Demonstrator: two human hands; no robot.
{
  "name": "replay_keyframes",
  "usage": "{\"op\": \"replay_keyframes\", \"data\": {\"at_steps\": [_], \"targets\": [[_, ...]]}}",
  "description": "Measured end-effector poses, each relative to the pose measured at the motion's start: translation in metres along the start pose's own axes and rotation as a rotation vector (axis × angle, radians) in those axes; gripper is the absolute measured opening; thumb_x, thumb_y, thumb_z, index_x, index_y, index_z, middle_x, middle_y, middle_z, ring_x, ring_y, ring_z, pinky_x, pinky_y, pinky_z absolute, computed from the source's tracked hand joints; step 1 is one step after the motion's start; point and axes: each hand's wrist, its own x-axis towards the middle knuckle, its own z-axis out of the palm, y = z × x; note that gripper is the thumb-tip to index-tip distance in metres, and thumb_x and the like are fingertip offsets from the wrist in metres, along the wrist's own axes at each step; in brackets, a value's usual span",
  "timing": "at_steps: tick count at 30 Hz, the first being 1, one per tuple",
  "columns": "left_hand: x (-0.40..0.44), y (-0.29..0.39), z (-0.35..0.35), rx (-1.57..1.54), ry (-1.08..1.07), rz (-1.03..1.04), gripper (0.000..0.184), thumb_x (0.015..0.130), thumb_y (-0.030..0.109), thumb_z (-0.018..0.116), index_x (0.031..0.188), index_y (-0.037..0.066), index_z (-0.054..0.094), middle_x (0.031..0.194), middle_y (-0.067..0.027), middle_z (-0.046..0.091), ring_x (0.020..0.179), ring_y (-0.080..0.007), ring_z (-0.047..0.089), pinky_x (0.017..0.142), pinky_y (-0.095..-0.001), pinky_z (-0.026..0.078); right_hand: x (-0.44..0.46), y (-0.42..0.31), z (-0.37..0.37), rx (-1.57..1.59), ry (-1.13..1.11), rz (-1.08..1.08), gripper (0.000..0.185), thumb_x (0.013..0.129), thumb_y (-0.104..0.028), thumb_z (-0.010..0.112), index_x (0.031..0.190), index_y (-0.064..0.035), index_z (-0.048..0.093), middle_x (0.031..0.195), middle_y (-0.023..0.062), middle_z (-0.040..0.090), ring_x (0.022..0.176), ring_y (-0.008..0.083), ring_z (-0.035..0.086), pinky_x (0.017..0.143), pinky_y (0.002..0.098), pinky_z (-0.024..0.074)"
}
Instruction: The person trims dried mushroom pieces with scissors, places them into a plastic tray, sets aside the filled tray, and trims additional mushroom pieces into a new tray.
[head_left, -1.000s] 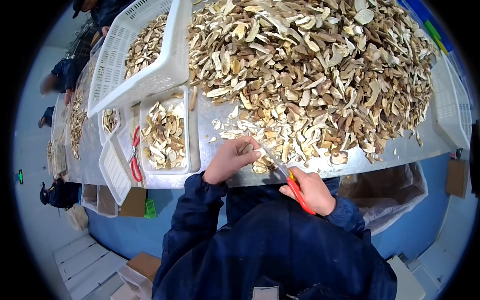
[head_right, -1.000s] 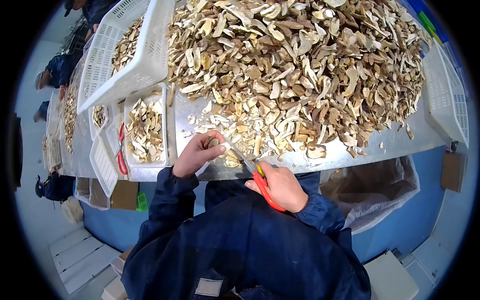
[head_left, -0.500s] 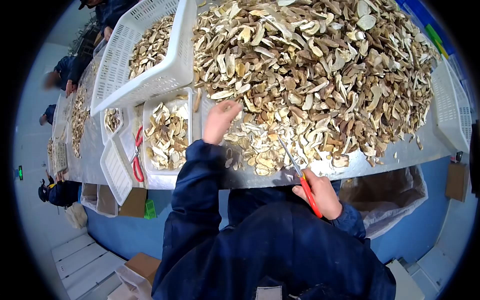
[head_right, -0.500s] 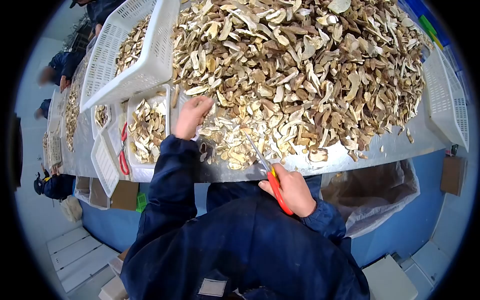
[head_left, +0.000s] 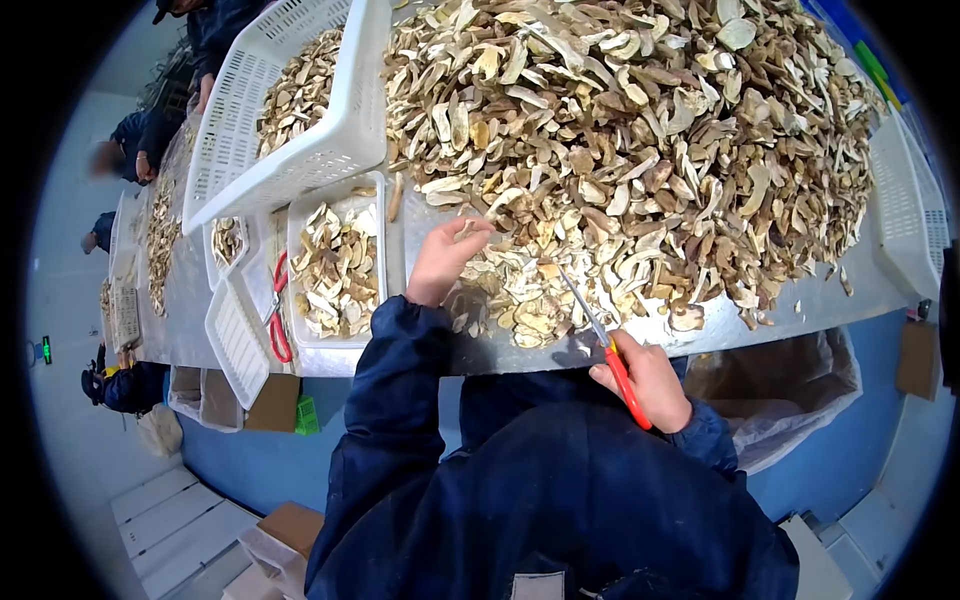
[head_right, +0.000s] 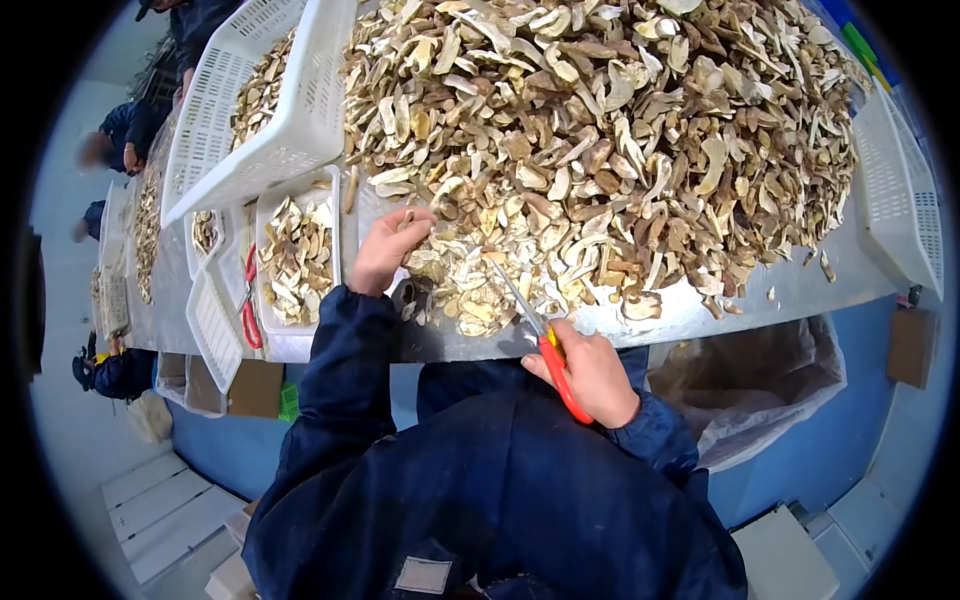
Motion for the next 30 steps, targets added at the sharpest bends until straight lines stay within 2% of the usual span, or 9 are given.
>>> {"op": "replay_keyframes", "data": {"at_steps": [2, 8, 12, 15, 19, 22, 26, 27, 30], "targets": [[0.003, -0.011, 0.002, 0.033, 0.07, 0.116, 0.024, 0.087, 0.018, 0.066, 0.104, 0.002, 0.064, 0.08, 0.0009, 0.061, 0.072, -0.005, 0.054, 0.063, -0.0216, 0.044, 0.001, 0.0, -0.002, 0.01, -0.04, 0.053, 0.046, 0.083, -0.037, 0.069, 0.105, 0.0003, 0.055, 0.064, 0.0202, 0.058, 0.064, 0.0415, 0.058, 0.059, 0.0444, 0.0445], [0.012, 0.012, 0.027, 0.641, 0.315, 0.307, 0.034, 0.081, 0.02, 0.07, 0.109, 0.004, 0.061, 0.093, -0.0216, 0.066, 0.083, -0.0362, 0.064, 0.074, -0.0392, 0.048, 0.0, -0.002, -0.003, 0.017, -0.034, 0.069, 0.047, 0.083, -0.036, 0.069, 0.108, 0.0007, 0.055, 0.065, 0.0212, 0.057, 0.065, 0.0422, 0.058, 0.06, 0.0447, 0.0439], [0.02, 0.006, 0.019, 0.626, 0.255, 0.371, 0.039, 0.08, 0.02, 0.072, 0.11, 0.0, 0.059, 0.081, -0.0154, 0.065, 0.073, -0.0297, 0.063, 0.066, -0.0364, 0.048, -0.002, 0.0, -0.003, -0.001, -0.024, 0.073, 0.046, 0.083, -0.036, 0.069, 0.107, 0.0006, 0.055, 0.065, 0.0213, 0.056, 0.064, 0.0419, 0.058, 0.059, 0.0444, 0.044], [0.017, 0.001, -0.005, -0.316, -0.025, -0.09, 0.03, 0.084, 0.018, 0.066, 0.107, 0.002, 0.058, 0.078, -0.0049, 0.057, 0.063, -0.0175, 0.052, 0.056, -0.0272, 0.042, -0.003, -0.001, -0.004, 0.01, -0.008, 0.089, 0.046, 0.082, -0.036, 0.069, 0.107, 0.0003, 0.055, 0.065, 0.0213, 0.056, 0.064, 0.0416, 0.058, 0.059, 0.0441, 0.044], [-0.008, -0.005, -0.018, -1.105, -0.273, 0.072, 0.014, 0.091, 0.017, 0.055, 0.097, 0.007, 0.048, 0.088, -0.0008, 0.044, 0.077, -0.0105, 0.042, 0.052, -0.0204, 0.034, -0.001, 0.004, -0.001, -0.029, 0.009, 0.036, 0.046, 0.083, -0.038, 0.07, 0.102, 0.0005, 0.054, 0.062, 0.0198, 0.059, 0.059, 0.0407, 0.059, 0.055, 0.0456, 0.0457], [-0.008, -0.004, -0.017, -1.018, -0.12, 0.048, 0.018, 0.09, 0.019, 0.056, 0.1, 0.007, 0.048, 0.084, 0.0, 0.046, 0.074, -0.0116, 0.044, 0.057, -0.0229, 0.036, 0.0, 0.004, 0.0, -0.017, -0.002, 0.023, 0.046, 0.083, -0.037, 0.07, 0.104, 0.0002, 0.054, 0.063, 0.02, 0.058, 0.061, 0.0407, 0.059, 0.056, 0.0449, 0.0451], [0.004, 0.011, 0.005, 0.137, 0.098, 0.104, 0.025, 0.084, 0.011, 0.065, 0.107, 0.004, 0.059, 0.088, -0.0044, 0.064, 0.079, -0.0157, 0.059, 0.067, -0.0275, 0.046, -0.001, 0.003, 0.0, 0.0, -0.015, 0.041, 0.047, 0.082, -0.036, 0.07, 0.109, -0.0001, 0.056, 0.065, 0.0209, 0.056, 0.063, 0.0413, 0.058, 0.057, 0.0432, 0.0438], [0.007, 0.011, 0.014, 0.354, 0.144, 0.234, 0.028, 0.081, 0.011, 0.067, 0.108, 0.003, 0.062, 0.098, -0.0132, 0.068, 0.09, -0.0249, 0.065, 0.077, -0.0335, 0.049, -0.001, 0.003, 0.0, 0.005, -0.011, 0.043, 0.047, 0.082, -0.036, 0.07, 0.109, -0.0001, 0.055, 0.065, 0.0209, 0.056, 0.063, 0.0414, 0.058, 0.057, 0.0432, 0.0439], [0.016, 0.011, 0.027, 0.591, 0.168, 0.47, 0.033, 0.079, 0.011, 0.068, 0.109, 0.002, 0.06, 0.101, -0.0187, 0.066, 0.097, -0.0342, 0.063, 0.083, -0.0393, 0.048, -0.004, 0.001, -0.003, -0.002, -0.027, 0.07, 0.047, 0.082, -0.036, 0.07, 0.109, -0.0002, 0.055, 0.065, 0.021, 0.056, 0.064, 0.0415, 0.058, 0.057, 0.0431, 0.0443]]}}
